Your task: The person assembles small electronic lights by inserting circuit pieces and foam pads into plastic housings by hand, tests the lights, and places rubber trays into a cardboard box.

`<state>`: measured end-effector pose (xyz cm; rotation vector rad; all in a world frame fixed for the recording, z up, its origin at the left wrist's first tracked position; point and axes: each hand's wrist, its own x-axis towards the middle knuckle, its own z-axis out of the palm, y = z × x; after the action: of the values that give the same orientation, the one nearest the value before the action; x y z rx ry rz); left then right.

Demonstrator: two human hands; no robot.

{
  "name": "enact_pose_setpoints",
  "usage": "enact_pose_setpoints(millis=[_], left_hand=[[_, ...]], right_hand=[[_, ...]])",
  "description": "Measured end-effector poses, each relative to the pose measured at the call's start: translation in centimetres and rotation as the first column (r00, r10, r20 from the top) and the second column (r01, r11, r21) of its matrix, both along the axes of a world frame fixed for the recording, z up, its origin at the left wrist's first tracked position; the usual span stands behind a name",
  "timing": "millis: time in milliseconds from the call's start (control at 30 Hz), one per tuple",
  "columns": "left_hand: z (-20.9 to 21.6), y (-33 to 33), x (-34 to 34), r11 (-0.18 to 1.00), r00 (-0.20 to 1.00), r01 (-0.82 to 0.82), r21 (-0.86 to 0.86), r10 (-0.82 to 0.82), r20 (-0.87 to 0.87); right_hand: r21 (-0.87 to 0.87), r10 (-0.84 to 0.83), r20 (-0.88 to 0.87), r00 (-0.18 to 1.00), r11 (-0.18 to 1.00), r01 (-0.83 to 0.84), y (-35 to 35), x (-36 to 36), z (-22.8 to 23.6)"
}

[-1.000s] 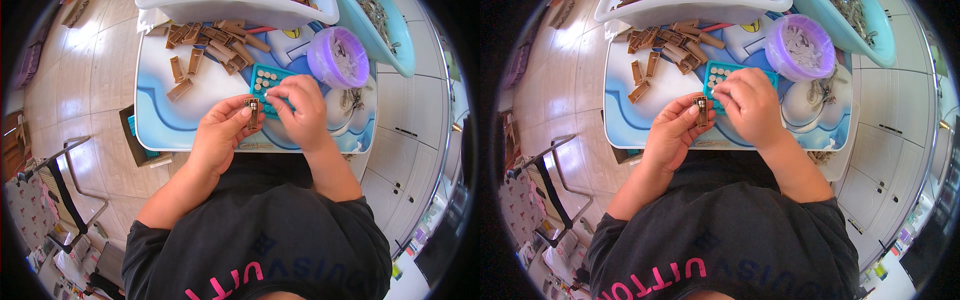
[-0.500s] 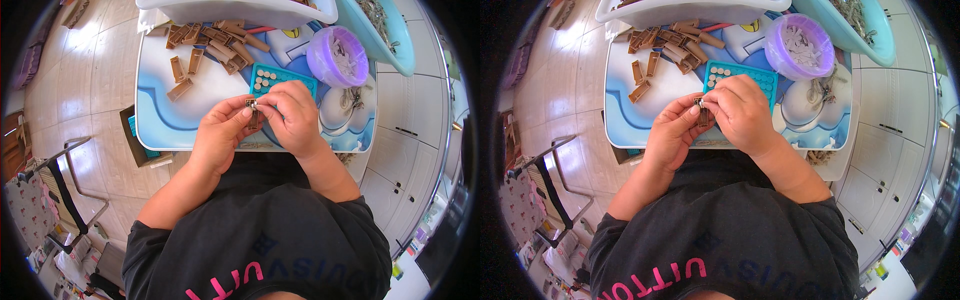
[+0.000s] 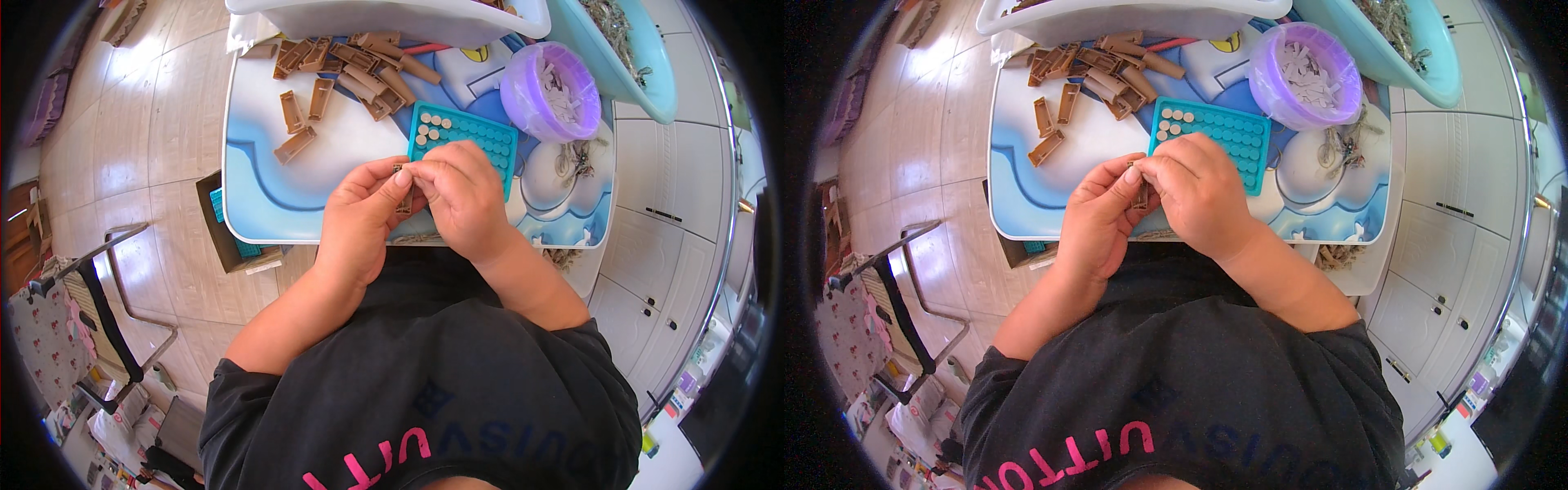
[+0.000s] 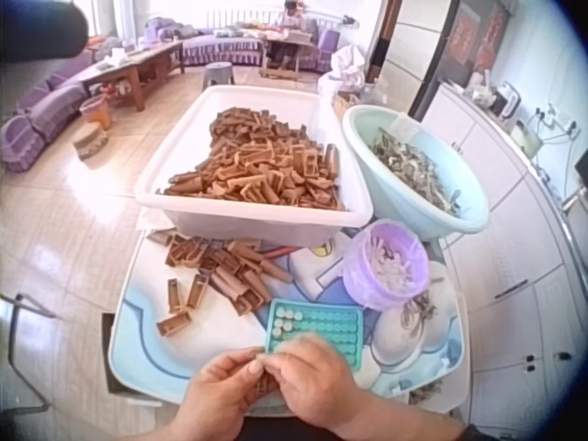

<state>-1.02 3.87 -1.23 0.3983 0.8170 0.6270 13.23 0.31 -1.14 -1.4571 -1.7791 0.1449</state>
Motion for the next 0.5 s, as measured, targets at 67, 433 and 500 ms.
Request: enact_pose_setpoints(millis=[67,433,500], left_hand=[[0.1,0.0,0.0,1.0,1.0,-0.018,0.007,0.018,-0.012],[-0.2,-0.1,-1.6,0.999,0.999,0.036,0.035,-0.037,0.029],[0.2,-0.1,-1.8,0.998,0.999,0.049,0.031,-0.049,0.006]], right_hand=[[-0.024,0.04,-0.066,0.997,0.999,-0.042,-0.1,0.3,0.1],[-0.019,0.135,0.18,0.974,0.991,-0.134,7.2,-1.0,1.2],[-0.028,0.156,0.415,0.896,0.987,-0.159,9.1,-1.9,0.8]])
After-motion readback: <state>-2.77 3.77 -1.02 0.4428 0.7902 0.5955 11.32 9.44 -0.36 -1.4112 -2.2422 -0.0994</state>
